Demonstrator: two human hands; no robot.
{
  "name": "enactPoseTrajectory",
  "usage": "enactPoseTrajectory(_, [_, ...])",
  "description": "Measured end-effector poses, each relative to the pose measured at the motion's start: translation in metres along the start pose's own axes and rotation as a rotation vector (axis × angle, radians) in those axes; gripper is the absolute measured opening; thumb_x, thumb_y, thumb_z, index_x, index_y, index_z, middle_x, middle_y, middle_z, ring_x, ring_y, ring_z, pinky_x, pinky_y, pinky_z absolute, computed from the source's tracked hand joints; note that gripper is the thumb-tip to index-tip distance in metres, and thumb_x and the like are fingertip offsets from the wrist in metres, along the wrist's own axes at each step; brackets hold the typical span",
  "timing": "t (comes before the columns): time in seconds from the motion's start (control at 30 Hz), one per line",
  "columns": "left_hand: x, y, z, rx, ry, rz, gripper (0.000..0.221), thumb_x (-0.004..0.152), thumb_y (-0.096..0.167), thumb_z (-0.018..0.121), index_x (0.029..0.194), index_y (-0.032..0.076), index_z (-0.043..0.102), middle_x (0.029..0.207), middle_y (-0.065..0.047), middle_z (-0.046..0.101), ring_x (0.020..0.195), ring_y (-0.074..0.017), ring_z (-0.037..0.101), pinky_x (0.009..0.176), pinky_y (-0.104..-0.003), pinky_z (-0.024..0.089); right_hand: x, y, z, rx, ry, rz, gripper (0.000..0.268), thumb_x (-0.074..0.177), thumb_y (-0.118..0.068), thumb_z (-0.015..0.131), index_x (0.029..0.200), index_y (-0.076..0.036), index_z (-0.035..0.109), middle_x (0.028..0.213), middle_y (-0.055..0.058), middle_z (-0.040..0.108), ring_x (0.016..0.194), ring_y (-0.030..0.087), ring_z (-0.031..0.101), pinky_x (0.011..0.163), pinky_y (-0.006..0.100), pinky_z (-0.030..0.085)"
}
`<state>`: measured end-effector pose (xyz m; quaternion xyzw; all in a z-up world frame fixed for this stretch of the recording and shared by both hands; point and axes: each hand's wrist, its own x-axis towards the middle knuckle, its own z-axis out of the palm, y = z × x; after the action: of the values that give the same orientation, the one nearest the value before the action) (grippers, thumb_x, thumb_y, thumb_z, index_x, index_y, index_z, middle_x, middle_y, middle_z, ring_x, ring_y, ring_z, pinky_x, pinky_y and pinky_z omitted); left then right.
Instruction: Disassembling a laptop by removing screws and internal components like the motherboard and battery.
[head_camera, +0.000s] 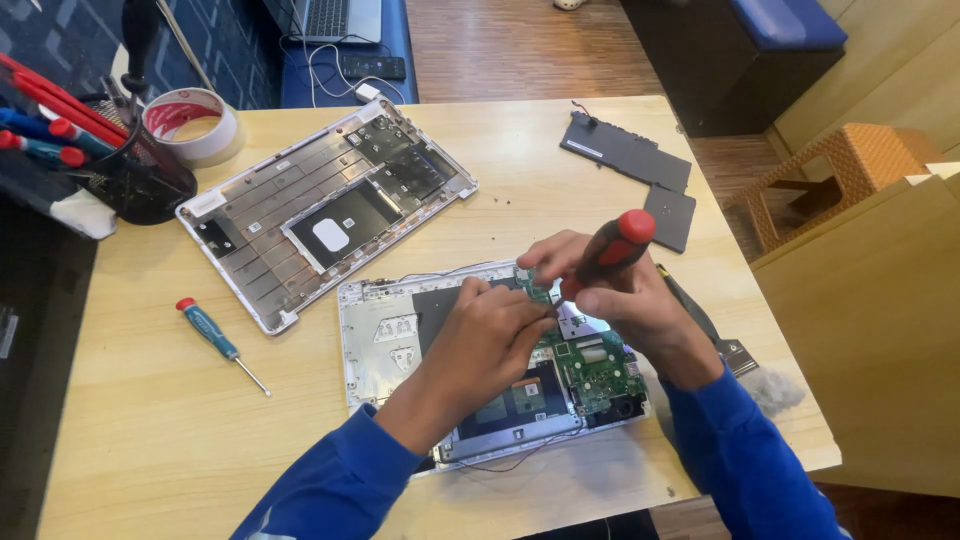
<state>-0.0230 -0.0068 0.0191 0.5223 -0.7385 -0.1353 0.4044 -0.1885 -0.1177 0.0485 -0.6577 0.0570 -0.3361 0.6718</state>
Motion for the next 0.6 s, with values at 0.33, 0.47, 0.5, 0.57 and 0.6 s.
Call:
enactPoseTrajectory(0.33, [0.006,0.003,-0.029,0.128,-0.037,0.099,0.027,0.099,0.033,0.064,0.101,0.011,0.079,0.09,-0.01,0.078,0.081,-0.0215,0.07,0.088,-0.036,0.041,-0.011,0.011,-0.023,0.065,0.161,-0.022,0.024,0.075,-0.004,0.082,0.096,-0.002,0.071,0.102,0.02,0.074,0.096,0.028,0.07,0.086,0.041,0.052])
enactPoseTrajectory(0.47, [0.022,-0.031,-0.029,0.182,0.094,0.097,0.012,0.093,0.02,0.072,0.098,0.012,0.08,0.093,-0.007,0.078,0.086,-0.027,0.072,0.083,-0.036,0.048,-0.015,-0.005,-0.023,0.003,0.502,0.122,0.023,0.093,-0.012,0.073,0.11,0.003,0.072,0.091,0.017,0.069,0.083,0.025,0.068,0.079,0.037,0.057])
enactPoseTrajectory(0.5, [0.03,-0.044,-0.027,0.286,0.142,0.098,0.009,0.093,0.019,0.073,0.097,0.016,0.079,0.093,-0.004,0.078,0.086,-0.0259,0.072,0.082,-0.036,0.05,-0.015,-0.008,-0.025,-0.006,0.571,0.157,0.027,0.095,-0.016,0.073,0.115,0.002,0.072,0.09,0.014,0.069,0.08,0.024,0.069,0.078,0.036,0.059])
enactPoseTrajectory(0.57, [0.047,-0.073,-0.023,0.455,0.122,0.085,0.007,0.092,0.019,0.072,0.095,0.019,0.078,0.089,-0.001,0.075,0.085,-0.0223,0.07,0.083,-0.035,0.048,-0.014,-0.009,-0.022,0.022,0.641,0.193,0.029,0.096,-0.018,0.073,0.116,0.003,0.071,0.091,0.012,0.069,0.08,0.02,0.069,0.074,0.034,0.061])
enactPoseTrajectory(0.6, [0.057,-0.088,-0.021,0.627,0.109,0.067,0.007,0.092,0.02,0.071,0.093,0.022,0.077,0.086,0.003,0.073,0.085,-0.0186,0.068,0.084,-0.035,0.046,-0.012,-0.011,-0.021,0.049,0.703,0.23,0.031,0.096,-0.02,0.073,0.116,0.003,0.071,0.091,0.009,0.07,0.08,0.017,0.069,0.071,0.032,0.063])
